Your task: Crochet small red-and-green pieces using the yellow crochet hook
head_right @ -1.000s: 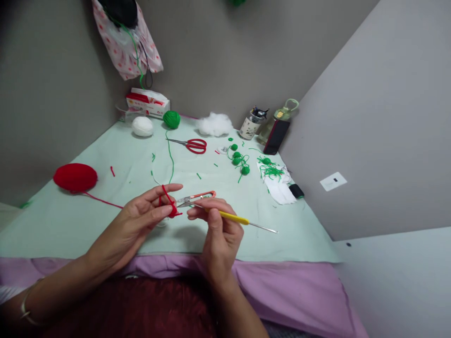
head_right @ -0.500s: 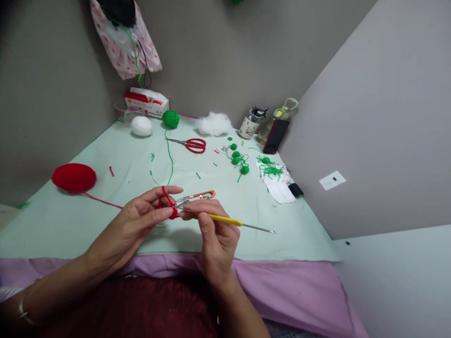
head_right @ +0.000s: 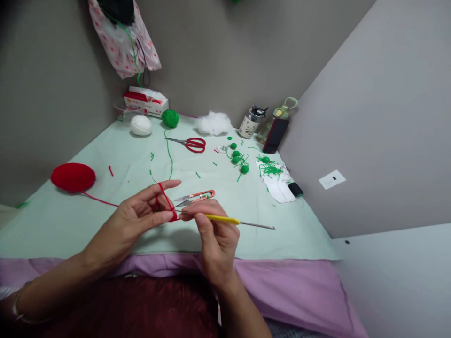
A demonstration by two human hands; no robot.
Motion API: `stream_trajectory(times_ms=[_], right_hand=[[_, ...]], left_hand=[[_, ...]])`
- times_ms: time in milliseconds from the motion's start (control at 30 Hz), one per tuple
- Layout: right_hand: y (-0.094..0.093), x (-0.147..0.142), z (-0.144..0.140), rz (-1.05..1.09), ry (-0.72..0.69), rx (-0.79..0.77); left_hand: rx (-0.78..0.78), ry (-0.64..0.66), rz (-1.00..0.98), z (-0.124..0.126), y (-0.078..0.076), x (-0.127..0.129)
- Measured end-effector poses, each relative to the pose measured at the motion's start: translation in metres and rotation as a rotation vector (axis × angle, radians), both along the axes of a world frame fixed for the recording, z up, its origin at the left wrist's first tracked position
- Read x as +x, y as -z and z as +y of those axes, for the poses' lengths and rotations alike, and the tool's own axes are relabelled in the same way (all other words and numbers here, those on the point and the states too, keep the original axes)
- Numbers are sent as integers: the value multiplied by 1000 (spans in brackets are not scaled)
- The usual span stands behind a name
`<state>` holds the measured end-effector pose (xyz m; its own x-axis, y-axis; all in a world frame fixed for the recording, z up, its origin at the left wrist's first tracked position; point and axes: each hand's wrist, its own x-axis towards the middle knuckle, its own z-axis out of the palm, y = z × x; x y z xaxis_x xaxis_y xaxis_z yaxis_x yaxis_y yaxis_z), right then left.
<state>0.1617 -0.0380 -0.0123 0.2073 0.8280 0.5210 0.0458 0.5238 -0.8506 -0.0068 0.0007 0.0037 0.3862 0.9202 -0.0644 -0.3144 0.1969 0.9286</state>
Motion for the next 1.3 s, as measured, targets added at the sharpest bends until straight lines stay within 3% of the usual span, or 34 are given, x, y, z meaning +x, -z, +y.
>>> stream_trajectory(times_ms=[200, 433, 533, 633, 733, 967, 1167, 1300], right_hand=[[6, -2, 1, 9, -67, -51], [16, -4, 5, 30, 0, -27], [17, -6, 7, 37, -21, -61], [14, -7, 9, 22, -57, -107], [11, -5, 13, -3, -58, -133], [12, 6, 18, 194, -116, -201], [12, 6, 18, 317, -313, -323], [10, 7, 20, 354, -211, -260]], left_hand=[[-66, 114, -36, 1, -3, 0], [-74, 39, -34, 2, 1, 3], [-9, 10, 58, 0, 1, 4], [152, -87, 201, -1, 4, 8], [239, -132, 211, 1, 8, 10], [82, 10, 104, 12, 6, 6], [-59, -89, -60, 21, -1, 5], [-51, 7, -16, 20, 3, 4]])
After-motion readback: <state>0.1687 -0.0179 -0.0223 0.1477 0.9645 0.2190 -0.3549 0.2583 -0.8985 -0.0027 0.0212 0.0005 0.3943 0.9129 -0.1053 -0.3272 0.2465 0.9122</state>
